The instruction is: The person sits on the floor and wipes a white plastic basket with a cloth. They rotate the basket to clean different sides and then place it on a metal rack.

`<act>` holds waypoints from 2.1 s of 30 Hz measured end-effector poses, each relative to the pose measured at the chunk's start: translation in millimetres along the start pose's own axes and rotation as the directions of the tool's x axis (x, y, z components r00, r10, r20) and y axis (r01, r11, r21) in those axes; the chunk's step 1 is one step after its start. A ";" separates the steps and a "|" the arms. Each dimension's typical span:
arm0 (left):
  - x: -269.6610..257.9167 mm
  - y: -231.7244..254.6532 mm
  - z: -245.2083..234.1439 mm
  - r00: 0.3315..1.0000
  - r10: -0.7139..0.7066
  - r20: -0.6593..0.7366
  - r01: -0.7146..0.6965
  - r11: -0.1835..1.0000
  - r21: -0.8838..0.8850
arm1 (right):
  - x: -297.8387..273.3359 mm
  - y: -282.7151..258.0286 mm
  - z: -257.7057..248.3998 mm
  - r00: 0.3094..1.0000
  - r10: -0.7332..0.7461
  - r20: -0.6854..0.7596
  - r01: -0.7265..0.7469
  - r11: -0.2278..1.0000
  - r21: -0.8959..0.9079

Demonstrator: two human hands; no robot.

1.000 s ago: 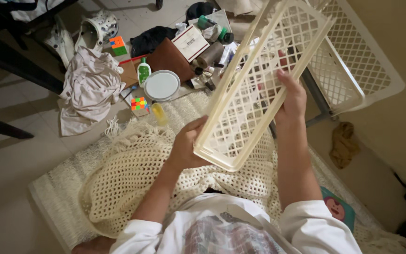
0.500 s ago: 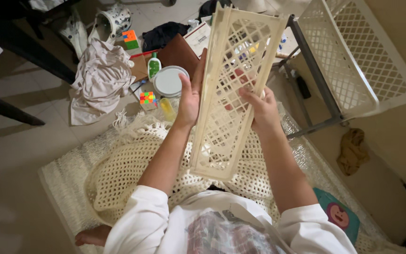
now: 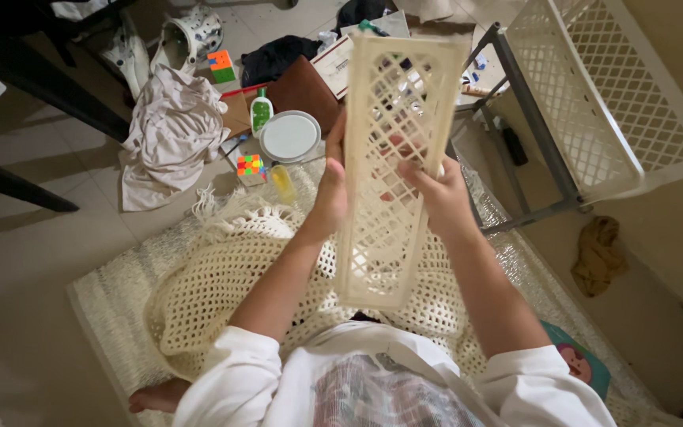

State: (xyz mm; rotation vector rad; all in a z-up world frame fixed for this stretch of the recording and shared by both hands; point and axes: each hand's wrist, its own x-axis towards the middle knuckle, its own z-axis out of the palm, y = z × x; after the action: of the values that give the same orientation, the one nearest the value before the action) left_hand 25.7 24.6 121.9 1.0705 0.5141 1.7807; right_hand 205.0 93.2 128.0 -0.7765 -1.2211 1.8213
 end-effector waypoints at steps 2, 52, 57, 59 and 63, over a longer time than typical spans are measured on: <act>8.4 4.4 -6.9 0.998 0.067 -0.004 -0.067 0.997 0.042 | -3.0 -3.8 -6.0 0.996 0.035 0.085 -0.028 0.996 -0.085; -29.7 -54.1 -100.7 0.857 0.233 -0.460 0.275 0.549 0.790 | 74.9 71.8 -33.9 0.952 -0.268 -0.145 0.209 0.920 -0.332; -39.4 -26.7 -75.7 0.916 0.319 -0.246 0.181 0.218 0.959 | 67.4 55.8 -24.5 0.838 -0.496 -0.226 0.386 0.833 -0.397; -42.4 -22.9 -73.2 0.913 0.393 -0.113 0.128 -0.012 0.992 | 69.0 51.5 -18.6 0.831 -0.534 -0.158 0.404 0.773 -0.488; -44.6 -29.0 -72.7 0.897 0.441 -0.007 -0.023 0.062 0.998 | 70.0 50.7 1.1 0.722 -0.665 0.189 0.426 0.213 -0.879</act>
State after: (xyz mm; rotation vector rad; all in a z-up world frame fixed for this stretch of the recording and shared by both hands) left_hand -13.8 6.4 42.9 1.8542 2.1512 1.7711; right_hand 155.4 142.1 76.9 -0.8717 -1.9864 0.3158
